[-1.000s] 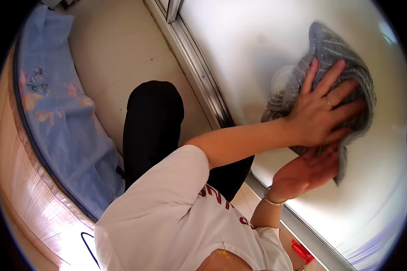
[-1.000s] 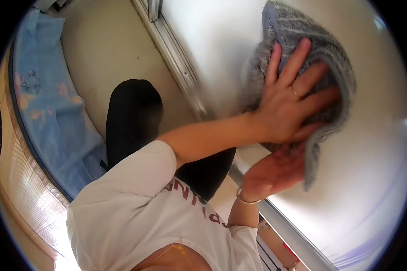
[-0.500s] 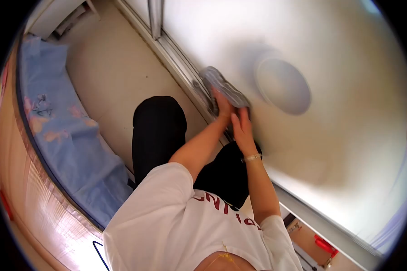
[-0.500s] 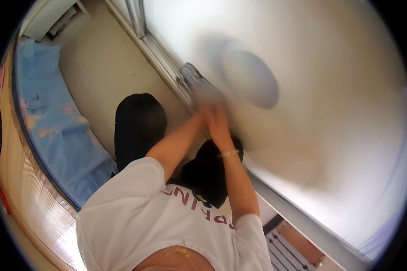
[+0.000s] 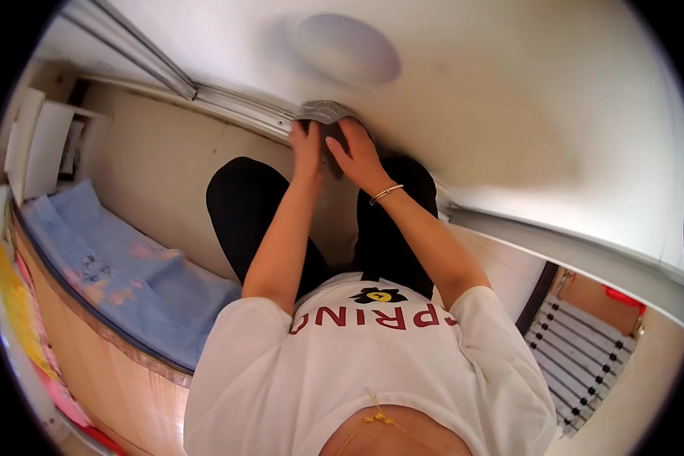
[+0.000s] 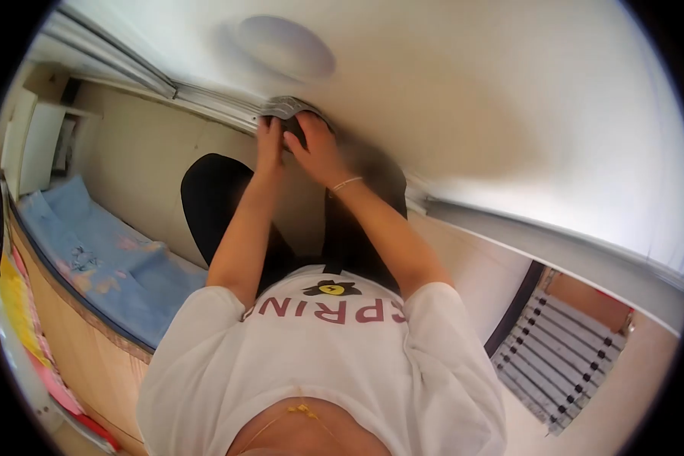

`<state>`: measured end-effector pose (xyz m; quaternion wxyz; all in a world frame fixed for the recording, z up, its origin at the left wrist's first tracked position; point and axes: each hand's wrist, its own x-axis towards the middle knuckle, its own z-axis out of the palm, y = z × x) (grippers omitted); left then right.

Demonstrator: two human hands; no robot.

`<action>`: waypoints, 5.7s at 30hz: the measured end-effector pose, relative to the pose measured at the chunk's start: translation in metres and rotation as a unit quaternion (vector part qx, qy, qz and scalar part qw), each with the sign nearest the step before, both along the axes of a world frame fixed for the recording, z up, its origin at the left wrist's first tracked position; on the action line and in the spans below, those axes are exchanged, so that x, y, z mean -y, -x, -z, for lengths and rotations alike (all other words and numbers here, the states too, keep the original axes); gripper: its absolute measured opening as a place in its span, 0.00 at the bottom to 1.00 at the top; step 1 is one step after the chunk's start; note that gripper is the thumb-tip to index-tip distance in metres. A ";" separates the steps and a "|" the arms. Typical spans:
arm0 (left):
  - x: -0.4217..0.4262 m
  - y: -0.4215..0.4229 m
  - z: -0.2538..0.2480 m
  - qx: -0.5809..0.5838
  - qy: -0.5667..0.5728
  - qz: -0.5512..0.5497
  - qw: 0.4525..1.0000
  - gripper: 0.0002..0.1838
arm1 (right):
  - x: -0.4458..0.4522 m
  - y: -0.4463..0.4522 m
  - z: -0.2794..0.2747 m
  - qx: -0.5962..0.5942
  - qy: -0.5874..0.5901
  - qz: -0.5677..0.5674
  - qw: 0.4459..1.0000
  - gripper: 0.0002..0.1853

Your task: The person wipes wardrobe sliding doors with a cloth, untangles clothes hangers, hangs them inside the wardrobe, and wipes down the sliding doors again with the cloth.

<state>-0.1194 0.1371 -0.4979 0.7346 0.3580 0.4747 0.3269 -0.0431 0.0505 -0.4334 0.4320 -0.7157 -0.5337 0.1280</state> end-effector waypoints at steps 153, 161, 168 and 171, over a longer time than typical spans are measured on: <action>0.064 0.452 -0.205 -0.521 -0.399 -0.094 0.749 0.11 | -0.215 0.095 0.042 -0.156 0.488 -0.212 0.832 0.16; 0.063 0.456 -0.203 -0.500 -0.361 -0.144 0.774 0.12 | -0.231 0.159 -0.059 0.023 0.376 -0.333 0.865 0.12; 0.021 0.384 -0.300 -0.385 -0.354 -0.176 0.834 0.16 | -0.176 0.226 -0.235 0.159 0.282 -0.624 0.711 0.09; 0.010 0.356 -0.389 -0.262 -0.312 -0.085 0.909 0.16 | -0.165 0.256 -0.370 0.105 0.230 -0.635 0.730 0.12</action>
